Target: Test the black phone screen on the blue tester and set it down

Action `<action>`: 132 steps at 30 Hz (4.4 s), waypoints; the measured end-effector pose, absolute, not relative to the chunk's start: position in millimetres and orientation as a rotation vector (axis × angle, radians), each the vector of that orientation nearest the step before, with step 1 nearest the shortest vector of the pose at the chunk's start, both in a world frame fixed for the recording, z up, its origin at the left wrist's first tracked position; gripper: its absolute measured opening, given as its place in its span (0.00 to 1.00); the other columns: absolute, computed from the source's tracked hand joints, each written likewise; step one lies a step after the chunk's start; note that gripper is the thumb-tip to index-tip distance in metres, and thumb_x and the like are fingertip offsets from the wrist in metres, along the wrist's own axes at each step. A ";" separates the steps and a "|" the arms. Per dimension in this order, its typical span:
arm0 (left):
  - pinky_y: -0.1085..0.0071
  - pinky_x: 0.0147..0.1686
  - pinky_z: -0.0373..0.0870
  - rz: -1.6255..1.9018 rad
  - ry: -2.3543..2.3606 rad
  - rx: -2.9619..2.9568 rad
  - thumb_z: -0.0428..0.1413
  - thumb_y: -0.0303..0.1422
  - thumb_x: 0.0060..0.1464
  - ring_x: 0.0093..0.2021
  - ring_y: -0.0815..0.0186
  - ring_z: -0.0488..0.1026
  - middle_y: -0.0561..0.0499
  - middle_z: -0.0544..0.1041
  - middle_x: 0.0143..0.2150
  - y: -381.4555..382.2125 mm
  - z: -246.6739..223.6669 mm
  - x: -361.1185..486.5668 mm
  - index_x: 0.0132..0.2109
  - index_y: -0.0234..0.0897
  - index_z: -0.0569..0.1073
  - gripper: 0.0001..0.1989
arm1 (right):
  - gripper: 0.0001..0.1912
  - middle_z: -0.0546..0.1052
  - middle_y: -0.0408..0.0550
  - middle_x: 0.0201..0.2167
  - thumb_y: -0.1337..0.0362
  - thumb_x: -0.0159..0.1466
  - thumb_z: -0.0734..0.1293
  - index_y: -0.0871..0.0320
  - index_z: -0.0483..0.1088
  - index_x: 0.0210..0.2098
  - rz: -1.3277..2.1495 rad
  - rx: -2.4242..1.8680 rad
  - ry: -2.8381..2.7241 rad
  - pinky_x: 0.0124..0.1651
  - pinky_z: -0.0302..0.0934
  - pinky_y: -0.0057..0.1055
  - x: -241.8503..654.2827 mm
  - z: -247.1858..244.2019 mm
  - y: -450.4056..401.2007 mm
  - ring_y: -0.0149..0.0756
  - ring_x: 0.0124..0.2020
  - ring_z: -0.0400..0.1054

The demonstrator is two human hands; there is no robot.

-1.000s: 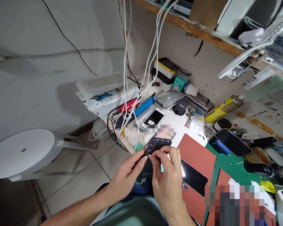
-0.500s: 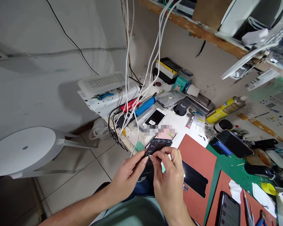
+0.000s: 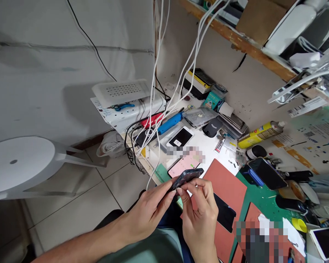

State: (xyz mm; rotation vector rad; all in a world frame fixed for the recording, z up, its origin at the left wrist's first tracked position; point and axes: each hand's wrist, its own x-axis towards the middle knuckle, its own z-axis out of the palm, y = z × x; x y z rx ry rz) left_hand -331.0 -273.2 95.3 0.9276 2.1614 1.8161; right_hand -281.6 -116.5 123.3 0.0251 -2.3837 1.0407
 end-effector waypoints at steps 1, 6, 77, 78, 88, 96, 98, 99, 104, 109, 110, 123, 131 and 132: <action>0.64 0.59 0.76 1.802 2.153 0.942 0.45 0.31 0.73 0.61 0.58 0.77 0.43 0.78 0.63 -274.0 96.2 -330.9 0.71 0.43 0.64 0.23 | 0.06 0.72 0.48 0.40 0.71 0.71 0.69 0.53 0.76 0.44 1.033 0.023 -2.386 0.36 0.69 0.30 -280.5 122.6 -116.2 0.35 0.39 0.72; 0.66 0.57 0.78 1.749 2.165 1.022 0.45 0.29 0.73 0.59 0.61 0.79 0.43 0.79 0.61 -276.4 98.9 -330.3 0.69 0.41 0.64 0.22 | 0.06 0.72 0.47 0.40 0.71 0.70 0.69 0.54 0.76 0.43 0.993 0.006 -2.388 0.33 0.66 0.29 -274.7 116.1 -113.9 0.33 0.36 0.70; 0.67 0.46 0.76 2.249 1.473 0.064 0.62 0.42 0.64 0.44 0.61 0.78 0.46 0.84 0.49 -267.0 92.9 -357.1 0.57 0.38 0.81 0.19 | 0.28 0.78 0.44 0.28 0.47 0.66 0.72 0.58 0.73 0.58 1.979 -0.636 -2.048 0.25 0.70 0.28 -263.6 77.9 -157.9 0.34 0.22 0.70; 0.67 0.47 0.76 2.249 1.478 0.061 0.62 0.43 0.63 0.44 0.61 0.78 0.45 0.84 0.49 -267.0 91.9 -357.1 0.56 0.38 0.81 0.19 | 0.29 0.78 0.45 0.29 0.46 0.66 0.72 0.58 0.73 0.58 1.962 -0.659 -2.028 0.24 0.70 0.28 -263.8 78.9 -160.3 0.33 0.22 0.69; 0.71 0.39 0.75 2.242 1.542 0.044 0.63 0.43 0.63 0.40 0.63 0.76 0.47 0.82 0.43 -264.4 93.2 -357.0 0.52 0.36 0.81 0.17 | 0.28 0.80 0.46 0.30 0.45 0.67 0.71 0.58 0.74 0.57 1.873 -0.647 -2.024 0.23 0.69 0.27 -263.8 80.8 -168.4 0.33 0.22 0.69; 0.72 0.35 0.73 2.257 1.548 0.008 0.63 0.43 0.63 0.36 0.66 0.73 0.48 0.82 0.41 -260.2 95.0 -354.7 0.51 0.36 0.81 0.17 | 0.25 0.82 0.47 0.32 0.50 0.68 0.72 0.56 0.73 0.59 1.905 -0.560 -2.034 0.22 0.70 0.27 -261.2 77.6 -161.3 0.33 0.21 0.70; 0.72 0.35 0.73 2.245 1.542 0.026 0.62 0.43 0.63 0.37 0.66 0.74 0.49 0.82 0.43 -259.8 94.6 -355.3 0.51 0.36 0.81 0.17 | 0.25 0.82 0.48 0.33 0.50 0.68 0.72 0.56 0.73 0.59 1.924 -0.553 -2.030 0.22 0.71 0.27 -260.2 74.2 -158.5 0.33 0.21 0.71; 0.72 0.36 0.74 2.234 1.537 0.030 0.63 0.43 0.63 0.38 0.65 0.75 0.49 0.82 0.43 -259.9 94.1 -355.5 0.52 0.37 0.81 0.17 | 0.26 0.82 0.48 0.34 0.50 0.67 0.72 0.57 0.73 0.60 1.936 -0.563 -2.020 0.23 0.72 0.28 -259.8 72.9 -157.6 0.34 0.22 0.71; 0.67 0.44 0.77 2.227 1.412 -0.144 0.63 0.49 0.61 0.45 0.59 0.80 0.46 0.84 0.49 -260.6 91.6 -352.3 0.58 0.39 0.78 0.25 | 0.31 0.82 0.50 0.36 0.48 0.66 0.73 0.57 0.71 0.63 2.099 -0.614 -1.929 0.24 0.72 0.30 -260.4 72.6 -156.1 0.35 0.23 0.72; 0.56 0.50 0.78 2.160 1.015 -0.075 0.52 0.55 0.66 0.49 0.52 0.81 0.40 0.83 0.51 -257.6 98.7 -353.9 0.67 0.41 0.70 0.32 | 0.32 0.81 0.48 0.35 0.48 0.66 0.74 0.56 0.70 0.63 2.216 -0.632 -1.873 0.26 0.69 0.29 -262.4 78.0 -154.2 0.34 0.25 0.69; 0.55 0.50 0.78 2.146 0.968 -0.089 0.50 0.57 0.66 0.48 0.51 0.82 0.40 0.84 0.51 -256.4 101.5 -357.2 0.67 0.40 0.70 0.33 | 0.31 0.81 0.48 0.36 0.48 0.66 0.73 0.56 0.70 0.63 2.247 -0.622 -1.860 0.26 0.69 0.28 -262.3 78.4 -154.2 0.33 0.26 0.69; 0.59 0.48 0.78 2.121 0.874 0.005 0.46 0.59 0.67 0.44 0.52 0.84 0.37 0.85 0.46 -243.3 120.4 -401.3 0.62 0.35 0.75 0.35 | 0.29 0.80 0.49 0.36 0.47 0.65 0.74 0.55 0.74 0.59 2.400 -0.554 -1.781 0.29 0.68 0.28 -266.8 71.3 -161.1 0.35 0.30 0.69; 0.52 0.56 0.75 2.145 0.978 -0.042 0.51 0.55 0.67 0.51 0.48 0.82 0.38 0.85 0.48 -252.5 105.9 -370.5 0.64 0.36 0.74 0.32 | 0.31 0.82 0.51 0.45 0.48 0.65 0.75 0.54 0.72 0.62 2.371 -0.575 -1.725 0.32 0.69 0.30 -271.4 69.1 -151.7 0.38 0.35 0.72; 0.52 0.57 0.75 2.152 0.992 -0.033 0.52 0.53 0.67 0.53 0.48 0.81 0.39 0.85 0.50 -253.6 104.5 -366.8 0.63 0.36 0.75 0.30 | 0.31 0.82 0.52 0.46 0.48 0.65 0.75 0.54 0.72 0.62 2.368 -0.572 -1.714 0.32 0.69 0.30 -272.8 69.1 -151.8 0.38 0.36 0.73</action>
